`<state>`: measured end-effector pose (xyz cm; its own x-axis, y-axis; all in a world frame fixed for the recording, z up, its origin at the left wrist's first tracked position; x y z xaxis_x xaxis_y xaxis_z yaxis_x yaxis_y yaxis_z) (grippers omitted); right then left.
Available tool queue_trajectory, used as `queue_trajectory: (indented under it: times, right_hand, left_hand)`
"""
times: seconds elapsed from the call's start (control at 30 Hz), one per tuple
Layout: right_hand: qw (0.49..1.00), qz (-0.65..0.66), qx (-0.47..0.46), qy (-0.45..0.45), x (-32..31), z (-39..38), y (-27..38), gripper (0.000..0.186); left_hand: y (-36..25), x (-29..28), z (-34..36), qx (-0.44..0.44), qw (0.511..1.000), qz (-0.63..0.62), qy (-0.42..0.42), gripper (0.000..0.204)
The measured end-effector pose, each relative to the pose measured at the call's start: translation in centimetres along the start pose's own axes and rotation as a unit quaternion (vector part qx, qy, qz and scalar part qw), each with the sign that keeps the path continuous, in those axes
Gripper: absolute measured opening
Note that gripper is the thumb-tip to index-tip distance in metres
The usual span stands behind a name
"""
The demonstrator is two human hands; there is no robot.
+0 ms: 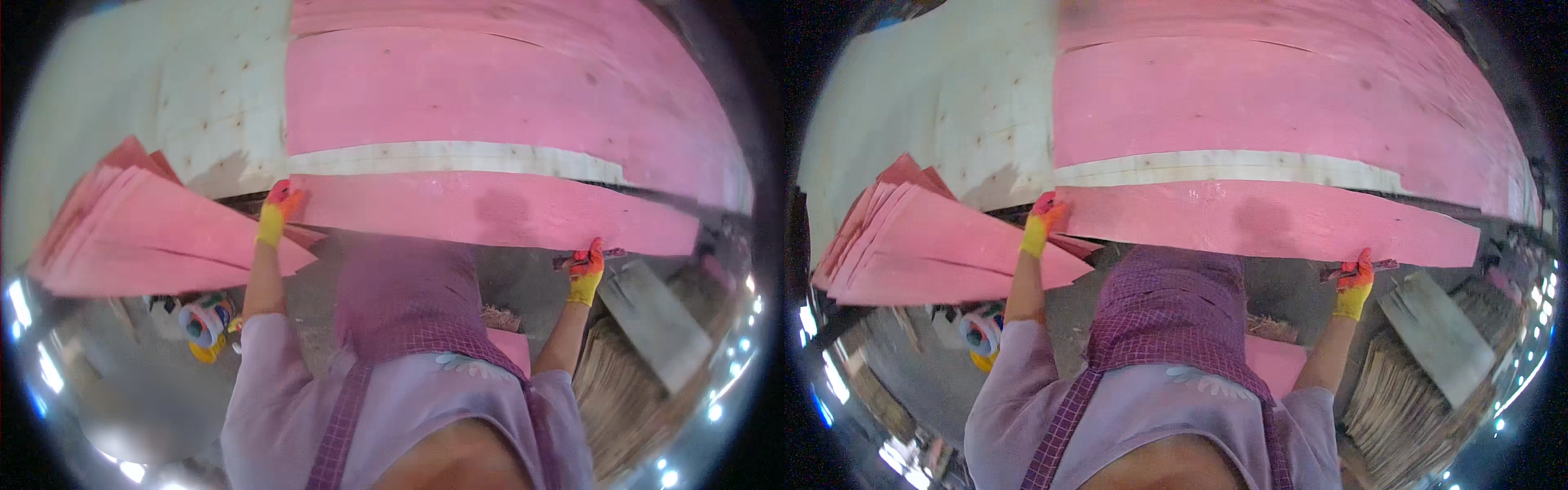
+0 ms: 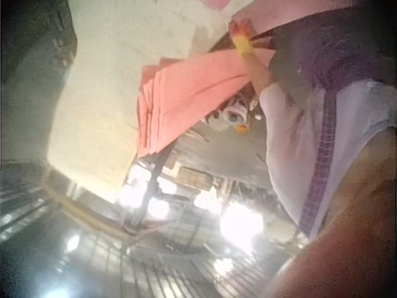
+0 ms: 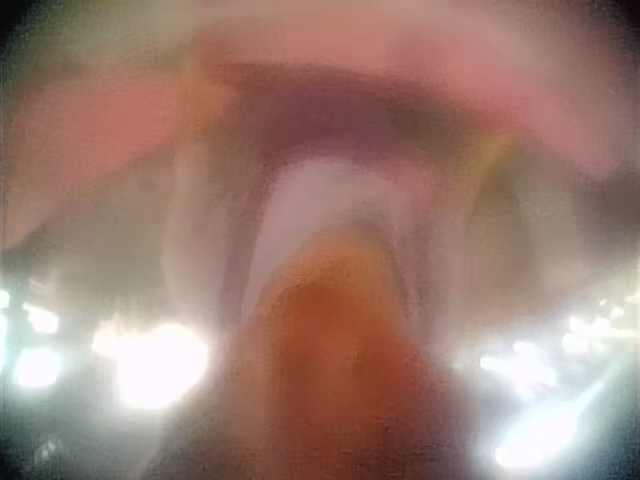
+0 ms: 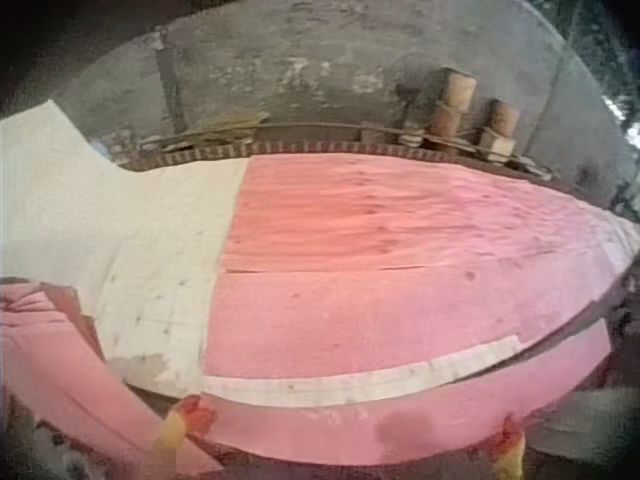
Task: The person sorts through stacks of pink wood veneer, cuts thin strips from sheets using a utility knife, and lays both pink and tan wood veneer sheets side-by-side on a long workbench.
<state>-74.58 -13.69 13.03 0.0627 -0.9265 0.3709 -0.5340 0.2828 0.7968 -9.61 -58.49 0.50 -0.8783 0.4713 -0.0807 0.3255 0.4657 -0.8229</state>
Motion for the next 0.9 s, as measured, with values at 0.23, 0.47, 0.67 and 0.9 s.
queue_trajectory:
  times: [0.23, 0.47, 0.67, 0.9]
  right_hand:
    - [0.995, 0.025, 0.051, 0.087, 1.2, 5.7, -2.1, 0.018]
    - [0.982, -0.033, 0.182, 0.027, 6.9, 6.2, -6.7, 0.017]
    - [0.987, -0.017, 0.159, 0.029, 9.0, 5.1, -11.6, 0.014]
    - [0.992, 0.007, 0.112, -0.065, 5.0, 6.1, -11.2, 0.005]
  left_hand:
    - [-6.8, 2.7, 1.7, 0.051, 0.865, 0.44, -0.235, 0.09]
    - [3.6, -3.8, 5.1, 0.014, 0.695, 0.688, -0.206, 0.073]
    - [9.7, -11.0, 9.1, 0.17, 0.747, 0.627, -0.144, 0.062]
    - [14.2, -10.1, 11.4, -0.153, 0.941, -0.214, -0.213, 0.052]
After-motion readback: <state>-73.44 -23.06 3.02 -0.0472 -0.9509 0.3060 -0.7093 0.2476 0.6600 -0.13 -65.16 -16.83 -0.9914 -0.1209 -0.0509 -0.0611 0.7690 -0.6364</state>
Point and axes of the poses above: each hand's wrist, its own z-axis towards the middle knuckle, its own x-axis out of the palm, y = z × x, the point moved 10 cm from there along z, towards the middle knuckle, and after that the axes turned 11 degrees about z, right-handed, at the moved point
